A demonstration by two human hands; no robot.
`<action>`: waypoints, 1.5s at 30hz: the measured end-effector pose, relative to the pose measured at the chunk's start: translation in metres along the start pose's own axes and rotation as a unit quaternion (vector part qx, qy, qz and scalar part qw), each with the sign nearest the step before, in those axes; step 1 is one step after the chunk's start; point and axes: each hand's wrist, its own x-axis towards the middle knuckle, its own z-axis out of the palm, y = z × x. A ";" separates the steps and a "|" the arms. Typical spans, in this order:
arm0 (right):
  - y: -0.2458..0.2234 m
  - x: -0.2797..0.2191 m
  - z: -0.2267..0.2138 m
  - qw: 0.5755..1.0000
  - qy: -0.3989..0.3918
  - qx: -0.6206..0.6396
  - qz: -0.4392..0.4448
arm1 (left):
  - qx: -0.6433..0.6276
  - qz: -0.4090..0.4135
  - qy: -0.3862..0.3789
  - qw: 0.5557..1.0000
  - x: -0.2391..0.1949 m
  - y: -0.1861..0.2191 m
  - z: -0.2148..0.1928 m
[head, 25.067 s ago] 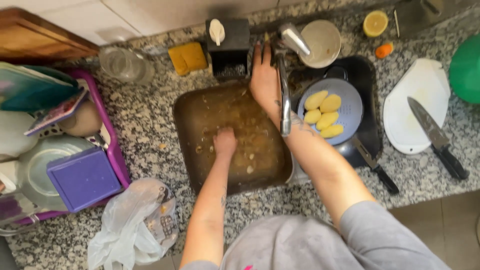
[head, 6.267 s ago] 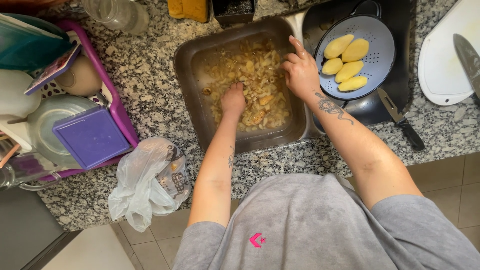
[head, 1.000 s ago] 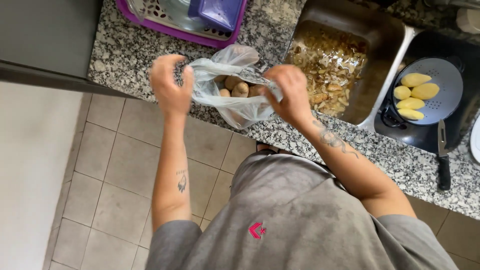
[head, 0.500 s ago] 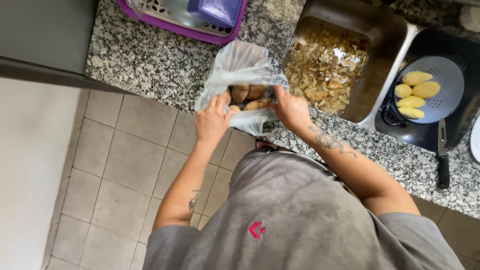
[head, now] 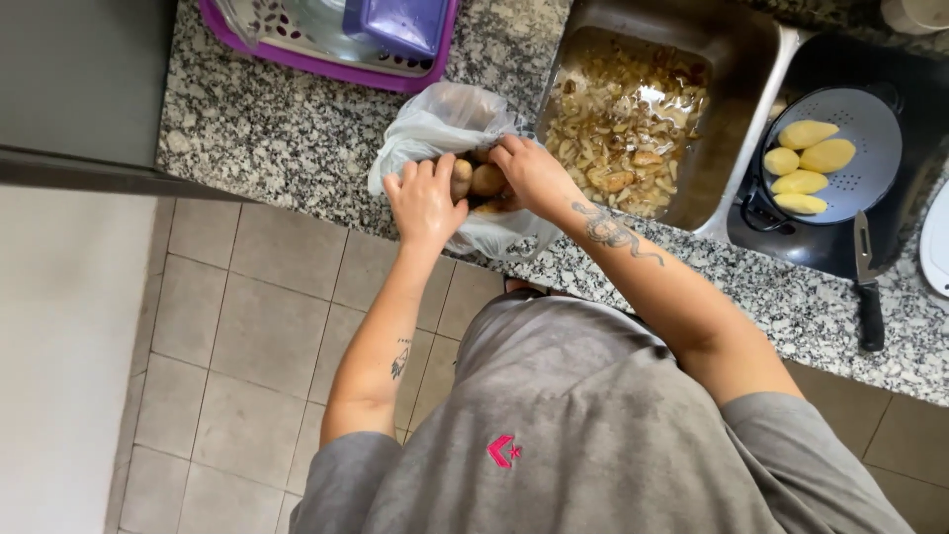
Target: The person washes potato peels in a kitchen sink filled with water, then retrieves whole potatoes from a plastic bag. They proceed to peel the potatoes using a peeler over the sink, rinsing them under the tap, and placing the finished potatoes into a colander.
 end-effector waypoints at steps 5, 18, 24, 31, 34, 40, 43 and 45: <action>0.004 -0.026 -0.058 0.931 0.043 0.346 0.109 | -0.123 -0.083 0.003 0.989 0.001 -0.007 -0.024; 0.087 -0.127 -0.032 0.322 0.091 0.857 0.392 | -0.390 -0.054 -0.019 0.919 0.071 0.079 -0.064; 0.121 -0.162 0.011 0.406 0.150 0.757 0.489 | -0.188 0.046 -0.120 0.974 0.120 0.150 0.022; 0.149 -0.200 0.053 0.460 0.147 0.701 0.525 | -0.234 0.064 -0.143 0.959 0.124 0.138 -0.019; 0.126 -0.163 -0.008 0.562 0.130 0.682 0.449 | -0.223 0.025 -0.227 0.948 0.093 0.078 -0.048; 0.046 -0.060 -0.099 0.797 -0.006 0.559 0.229 | -0.111 -0.045 -0.291 0.949 0.055 -0.016 -0.062; 0.005 -0.019 -0.087 0.895 -0.034 0.434 0.098 | -0.118 -0.034 -0.166 0.978 0.068 -0.021 -0.064; -0.011 -0.003 -0.057 0.920 -0.016 0.389 0.051 | -0.095 -0.025 -0.108 0.989 0.063 -0.027 -0.040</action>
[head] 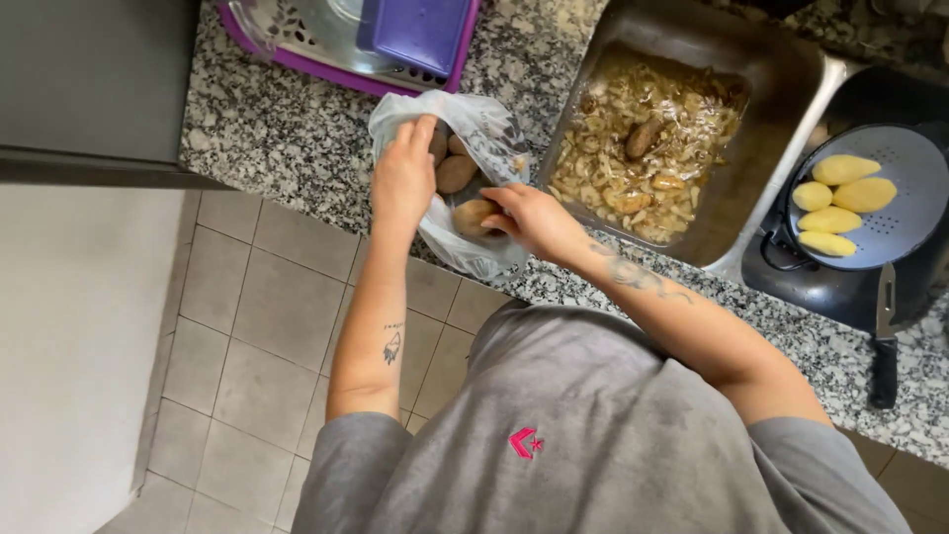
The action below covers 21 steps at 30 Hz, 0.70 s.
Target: The person washes potato peels in a kitchen sink filled with water, then retrieves whole potatoes from a plastic bag. They proceed to peel the potatoes using a peeler over the sink, rinsing them under the tap, and placing the finished potatoes into a colander.
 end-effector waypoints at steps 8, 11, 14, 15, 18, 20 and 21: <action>0.031 0.023 -0.008 0.941 0.090 -0.326 -0.002 | 0.084 -0.016 0.008 0.996 -0.013 0.020 0.025; 0.061 0.030 -0.009 0.960 0.051 -0.276 0.007 | 0.114 -0.010 -0.014 0.993 -0.008 0.019 0.019; 0.053 0.033 -0.012 0.963 0.047 -0.265 0.031 | 0.108 0.002 0.002 0.994 -0.007 0.014 0.016; 0.058 0.035 -0.009 0.962 0.049 -0.265 0.031 | 0.109 0.003 0.003 0.994 -0.006 0.012 0.019; 0.059 0.036 -0.008 0.956 0.058 -0.284 0.039 | 0.053 0.002 0.037 0.998 -0.006 0.002 0.024; 0.041 0.033 -0.021 0.991 0.091 -0.074 0.061 | -0.016 -0.019 0.029 0.999 -0.006 -0.005 0.025; 0.031 0.028 -0.025 0.991 0.093 -0.074 0.060 | -0.015 -0.017 0.031 0.999 -0.007 -0.003 0.013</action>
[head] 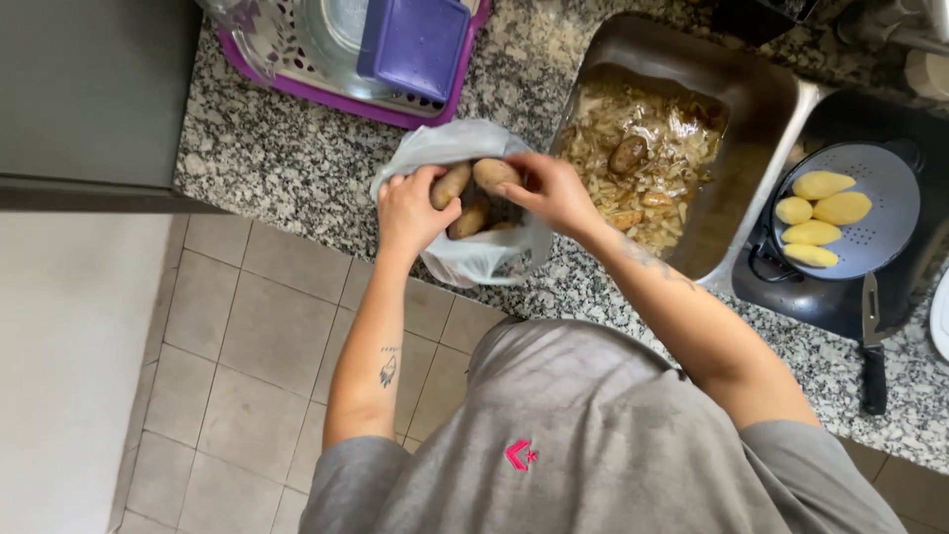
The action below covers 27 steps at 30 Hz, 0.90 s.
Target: The person washes potato peels in a kitchen sink filled with water, then retrieves whole potatoes from a plastic bag. They proceed to peel the potatoes using a peeler over the sink, rinsing them under the tap, and placing the finished potatoes into a colander.
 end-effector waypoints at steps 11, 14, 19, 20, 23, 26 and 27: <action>0.074 -0.072 -0.028 0.703 0.101 0.577 0.403 | -0.575 -0.135 -0.131 0.796 -0.008 0.065 -0.071; 0.184 -0.120 0.017 0.704 0.091 0.491 0.505 | -0.437 -0.085 -0.144 0.884 -0.001 0.093 -0.025; 0.233 -0.133 0.002 0.726 0.190 0.441 0.493 | -0.363 0.020 -0.193 0.912 0.001 0.134 -0.043; 0.248 -0.137 -0.001 0.755 0.206 0.398 0.479 | -0.356 0.054 -0.208 0.909 -0.001 0.132 -0.048; 0.162 -0.115 -0.045 0.829 0.310 0.325 0.332 | -0.181 0.013 -0.174 0.968 -0.013 0.087 -0.043; 0.034 -0.070 -0.070 0.883 0.264 0.330 0.204 | 0.020 -0.021 -0.175 0.984 -0.012 -0.012 0.031; 0.009 -0.060 -0.064 0.883 0.261 0.330 0.208 | 0.019 -0.023 -0.179 0.983 -0.002 -0.006 0.016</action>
